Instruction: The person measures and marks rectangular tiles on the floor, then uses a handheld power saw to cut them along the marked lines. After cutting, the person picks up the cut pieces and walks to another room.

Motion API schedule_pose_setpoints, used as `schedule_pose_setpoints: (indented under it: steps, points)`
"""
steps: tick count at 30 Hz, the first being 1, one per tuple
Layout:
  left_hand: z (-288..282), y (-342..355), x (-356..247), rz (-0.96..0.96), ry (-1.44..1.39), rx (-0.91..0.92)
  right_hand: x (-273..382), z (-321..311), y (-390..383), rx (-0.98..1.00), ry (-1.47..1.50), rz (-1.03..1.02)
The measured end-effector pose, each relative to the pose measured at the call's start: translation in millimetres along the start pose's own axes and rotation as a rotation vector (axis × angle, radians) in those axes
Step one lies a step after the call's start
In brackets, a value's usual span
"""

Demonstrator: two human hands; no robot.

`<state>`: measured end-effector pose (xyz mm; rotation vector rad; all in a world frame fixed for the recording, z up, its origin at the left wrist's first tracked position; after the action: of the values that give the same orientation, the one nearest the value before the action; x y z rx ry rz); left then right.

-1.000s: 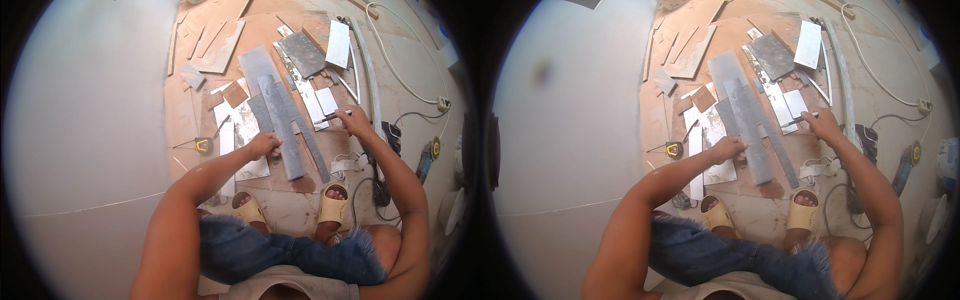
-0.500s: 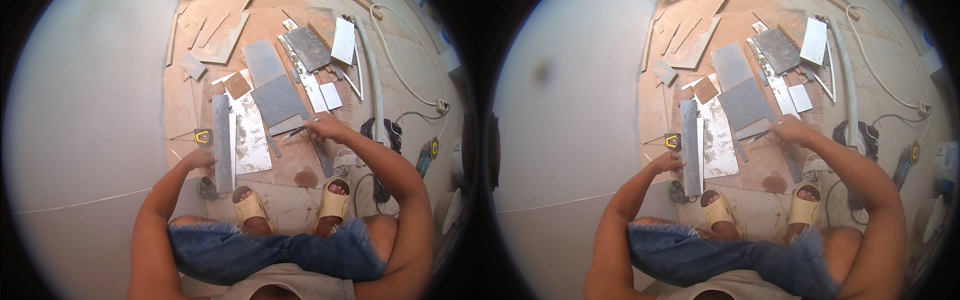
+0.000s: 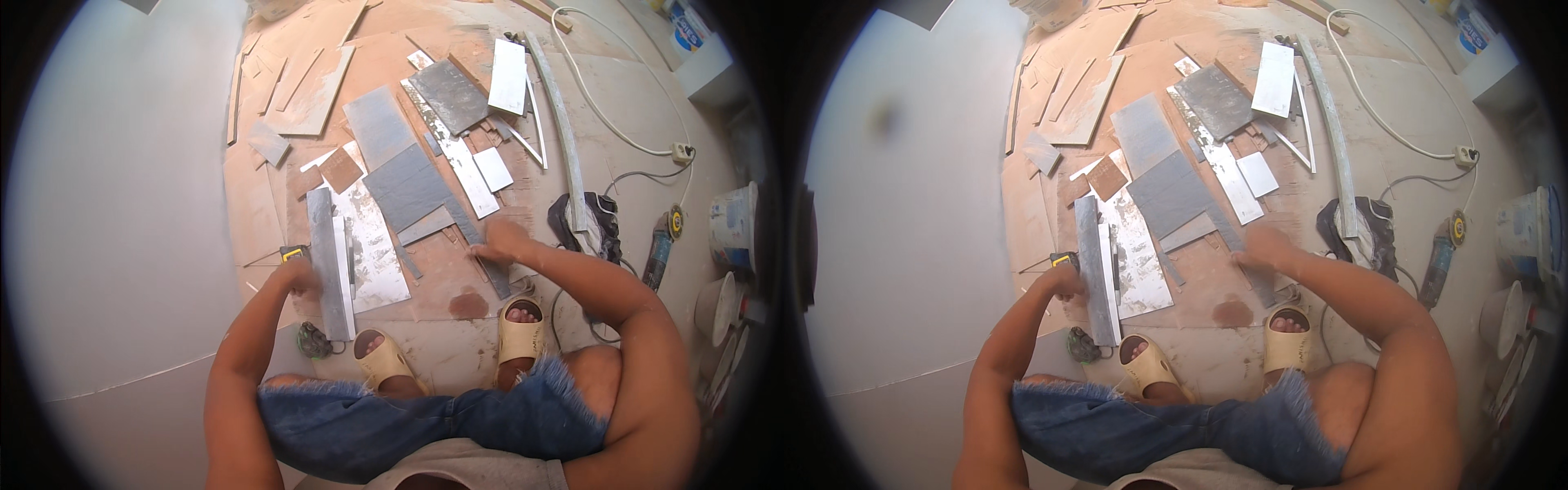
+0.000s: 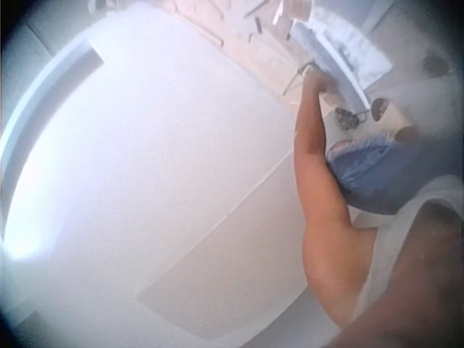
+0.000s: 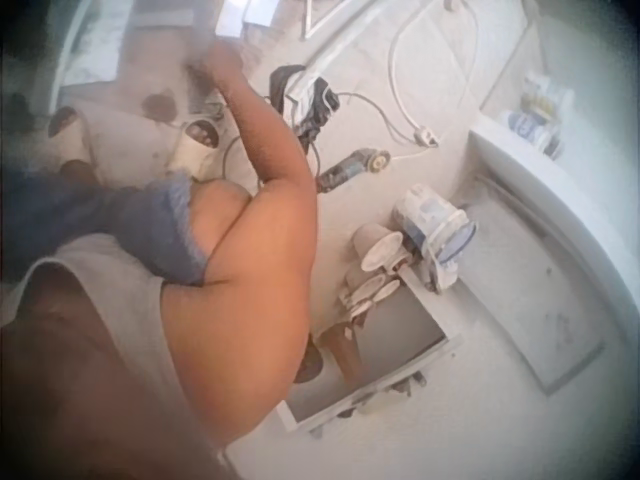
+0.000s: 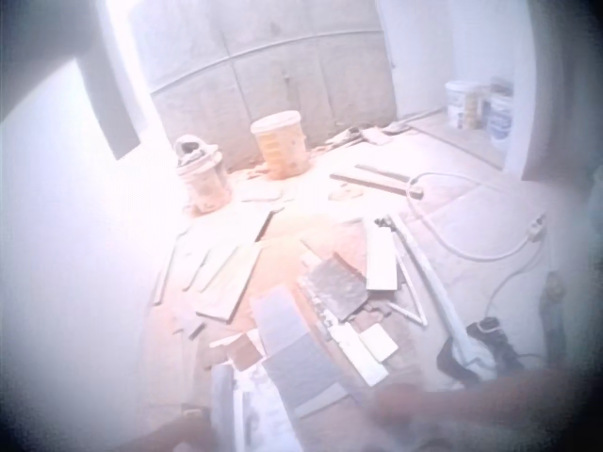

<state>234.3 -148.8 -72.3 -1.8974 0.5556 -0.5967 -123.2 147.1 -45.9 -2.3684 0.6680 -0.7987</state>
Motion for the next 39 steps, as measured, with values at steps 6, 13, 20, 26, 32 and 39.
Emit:
schedule_pose_setpoints:
  steps: [6, 13, 20, 26, 32, 39]
  points:
    - [-84.2, -28.0, -92.8, 0.234, 0.069, -0.431, -0.7, 32.7, 0.6, -0.056, 0.098, -0.042]
    - [-105.4, -45.6, -204.1, 0.325, -0.017, -0.565, -16.5, 21.5, -2.3, -0.199, 0.201, -0.031]
    - [-102.7, -43.9, -229.4, 0.336, 0.12, -0.618, -53.4, -15.6, 5.7, -0.395, 0.326, -0.089]
    - [-88.5, -45.3, -214.2, 0.449, 0.026, -0.598, -223.7, -56.9, -123.7, -0.082, 0.202, 0.332]
    - [-80.3, -56.2, -203.1, 0.457, 0.002, -0.594, -394.2, -32.3, -309.7, -0.494, 0.296, 1.064]
    - [-105.1, -48.8, -196.2, 0.505, 0.074, -0.648, -483.4, 26.9, -280.0, -0.762, 0.233, 1.221]
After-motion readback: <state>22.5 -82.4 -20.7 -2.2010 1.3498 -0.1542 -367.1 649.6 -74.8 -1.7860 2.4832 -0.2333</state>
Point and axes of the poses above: each hand's wrist, its own y-axis towards the middle knuckle, its own z-axis out of the palm, x = y × z, the point moved 9 cm from there along y, towards the middle knuckle, and after that the axes turned 4 degrees about -z, right-handed, at the moved point
